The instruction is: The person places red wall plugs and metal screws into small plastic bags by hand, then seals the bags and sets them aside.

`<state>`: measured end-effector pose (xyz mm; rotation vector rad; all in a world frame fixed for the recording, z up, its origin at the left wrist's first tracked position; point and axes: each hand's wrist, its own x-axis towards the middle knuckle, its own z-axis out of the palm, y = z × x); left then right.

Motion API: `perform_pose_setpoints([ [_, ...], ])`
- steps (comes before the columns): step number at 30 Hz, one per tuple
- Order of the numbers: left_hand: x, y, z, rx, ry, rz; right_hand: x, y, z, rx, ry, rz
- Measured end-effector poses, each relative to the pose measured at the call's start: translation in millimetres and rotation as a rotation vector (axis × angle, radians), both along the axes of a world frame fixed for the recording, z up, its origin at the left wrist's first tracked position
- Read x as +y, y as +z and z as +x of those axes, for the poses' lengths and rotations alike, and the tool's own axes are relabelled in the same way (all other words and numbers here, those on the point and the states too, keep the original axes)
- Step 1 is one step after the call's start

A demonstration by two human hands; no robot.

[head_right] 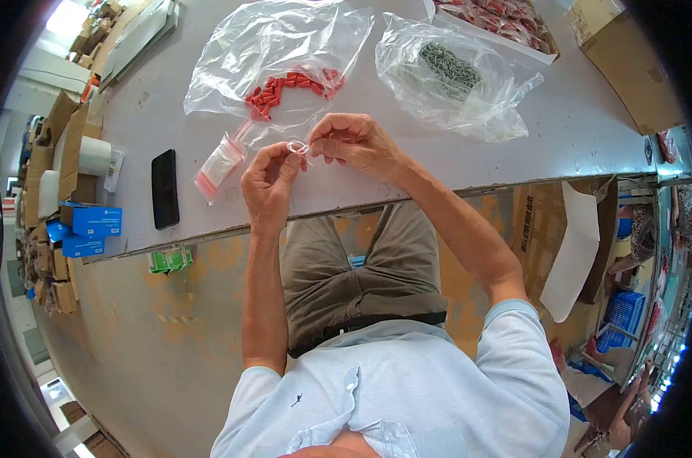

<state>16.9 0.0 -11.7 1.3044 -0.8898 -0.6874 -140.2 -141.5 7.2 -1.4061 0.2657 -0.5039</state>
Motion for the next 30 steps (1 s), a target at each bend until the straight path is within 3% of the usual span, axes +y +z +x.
perform_pose_setpoints([
  [7,0.6,4.0,-2.7,0.028,0.067,-0.064,1.6,1.8,4.7,0.070,-0.110,-0.074],
  [9,-4.8,1.4,-2.2,0.034,0.085,-0.079,-4.2,7.4,11.2,0.074,-0.228,-0.505],
  [12,-5.4,-4.5,1.0,-0.039,0.062,-0.098,-7.8,26.2,14.9,0.142,-0.163,-0.613],
  [14,-5.6,-7.0,3.2,-0.183,0.047,-0.114,-12.7,32.3,18.3,0.191,-0.102,-0.598],
  [22,-3.9,5.4,0.3,-0.136,0.059,-0.102,-17.9,38.4,23.7,0.310,0.124,-0.555],
  [27,-4.3,0.0,1.1,-0.109,0.056,-0.045,-6.2,36.2,22.5,0.156,-0.025,-0.794],
  [30,-3.6,-1.6,2.3,-0.232,0.084,0.011,-9.4,33.0,22.7,0.052,-0.184,-0.750],
])
